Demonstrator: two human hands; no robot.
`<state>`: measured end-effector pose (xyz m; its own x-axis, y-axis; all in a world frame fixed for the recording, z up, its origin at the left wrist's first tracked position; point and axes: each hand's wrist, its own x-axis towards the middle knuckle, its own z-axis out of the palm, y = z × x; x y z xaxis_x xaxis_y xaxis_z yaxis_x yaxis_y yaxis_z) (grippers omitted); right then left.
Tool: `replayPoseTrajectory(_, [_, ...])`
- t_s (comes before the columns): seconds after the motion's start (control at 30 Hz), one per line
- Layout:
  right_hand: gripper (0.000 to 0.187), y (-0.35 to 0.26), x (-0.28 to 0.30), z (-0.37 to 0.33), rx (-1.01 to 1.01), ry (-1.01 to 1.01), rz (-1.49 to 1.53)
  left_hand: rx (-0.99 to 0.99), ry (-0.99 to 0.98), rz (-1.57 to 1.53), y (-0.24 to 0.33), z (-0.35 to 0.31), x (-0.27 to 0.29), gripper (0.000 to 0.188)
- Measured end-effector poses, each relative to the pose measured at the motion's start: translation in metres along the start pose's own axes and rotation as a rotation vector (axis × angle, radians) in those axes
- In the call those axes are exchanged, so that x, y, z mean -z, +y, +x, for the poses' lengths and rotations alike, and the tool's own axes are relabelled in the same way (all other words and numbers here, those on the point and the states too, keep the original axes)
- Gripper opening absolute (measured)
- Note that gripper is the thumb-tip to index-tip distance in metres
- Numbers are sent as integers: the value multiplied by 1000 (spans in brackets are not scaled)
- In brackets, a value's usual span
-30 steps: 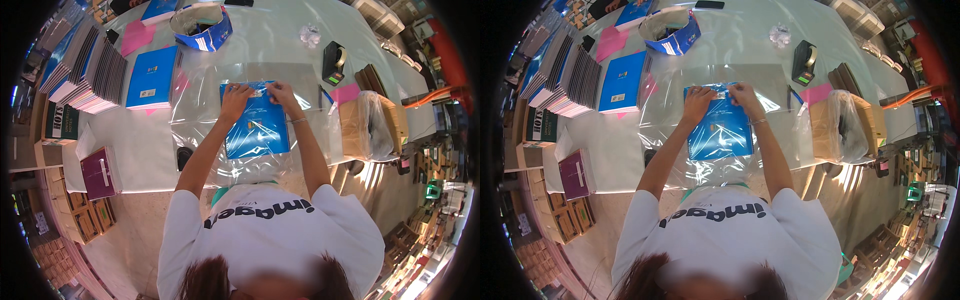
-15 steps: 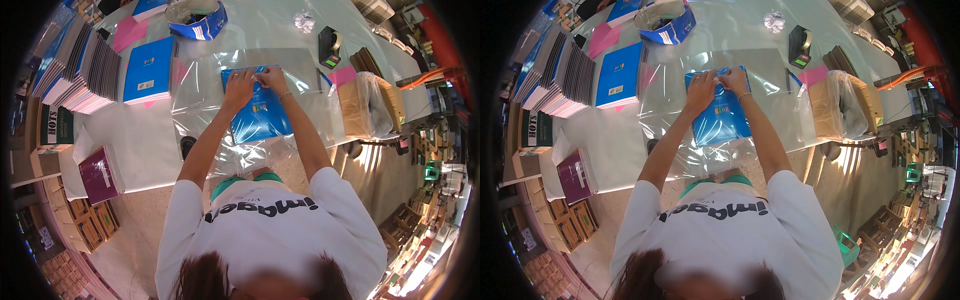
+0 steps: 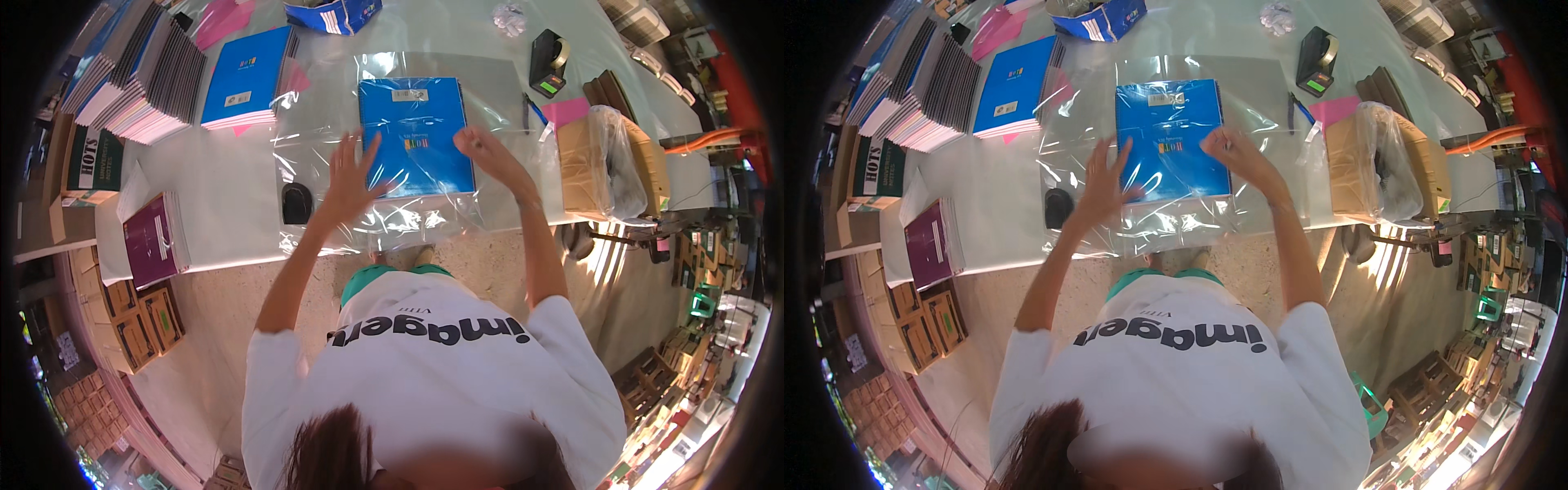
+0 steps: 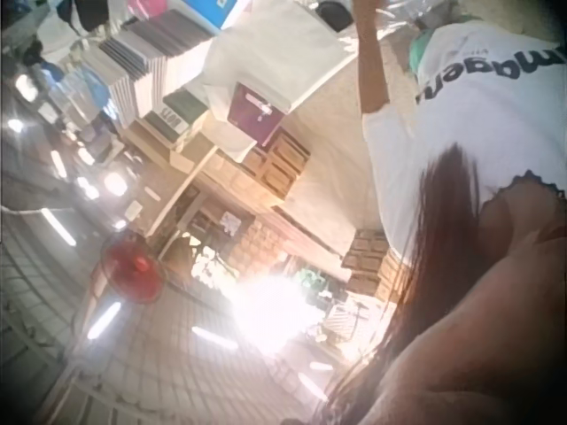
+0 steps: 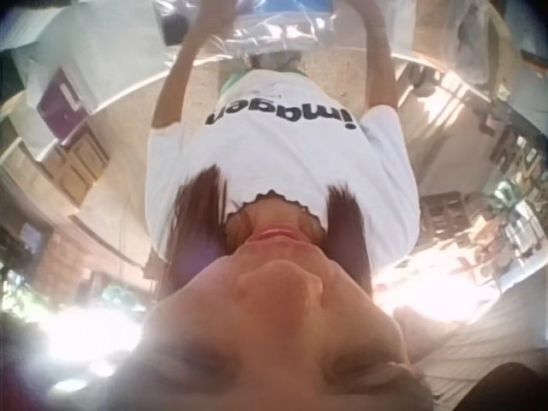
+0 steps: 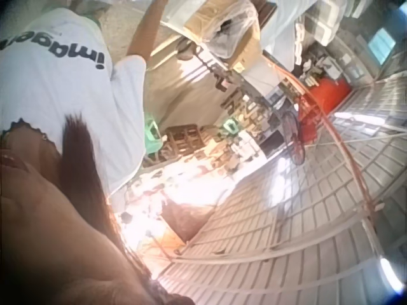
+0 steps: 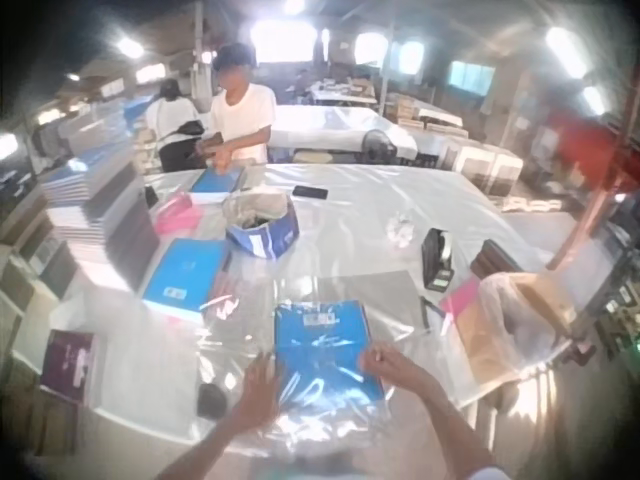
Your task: The person places a stack of notebooks onto a plastic sheet, folds the sheet over the notebooks, and secures it with adhesive tape.
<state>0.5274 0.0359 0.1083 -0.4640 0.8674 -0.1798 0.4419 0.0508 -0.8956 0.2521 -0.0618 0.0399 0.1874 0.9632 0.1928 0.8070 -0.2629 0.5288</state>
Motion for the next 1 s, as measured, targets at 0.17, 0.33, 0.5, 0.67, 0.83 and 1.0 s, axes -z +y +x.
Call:
replayPoseTrajectory(0.17, [44, -1, -29, -106, 254, 27, -270, 9, -54, 23, 78, -87, 9, 79])
replayPoseTrajectory(0.33, [35, 42, -71, -146, 312, -17, -485, 164, 98, -110, 83, -111, -30, 63])
replayPoseTrajectory(0.5, [18, 69, -59, -195, 532, -197, -478, 80, 232, -241, 89, -147, -22, 55])
replayPoseTrajectory(0.67, [40, 94, -5, -142, 341, 300, -578, 162, 204, -57, 40, -102, 15, 54])
replayPoseTrajectory(0.83, [77, 85, 28, -74, 596, -48, -872, -197, -216, 301, 1, -36, 42, 68])
replayPoseTrajectory(1.0, [97, 70, 30, -39, 633, -253, -933, -352, -394, 455, -9, -4, 42, 98])
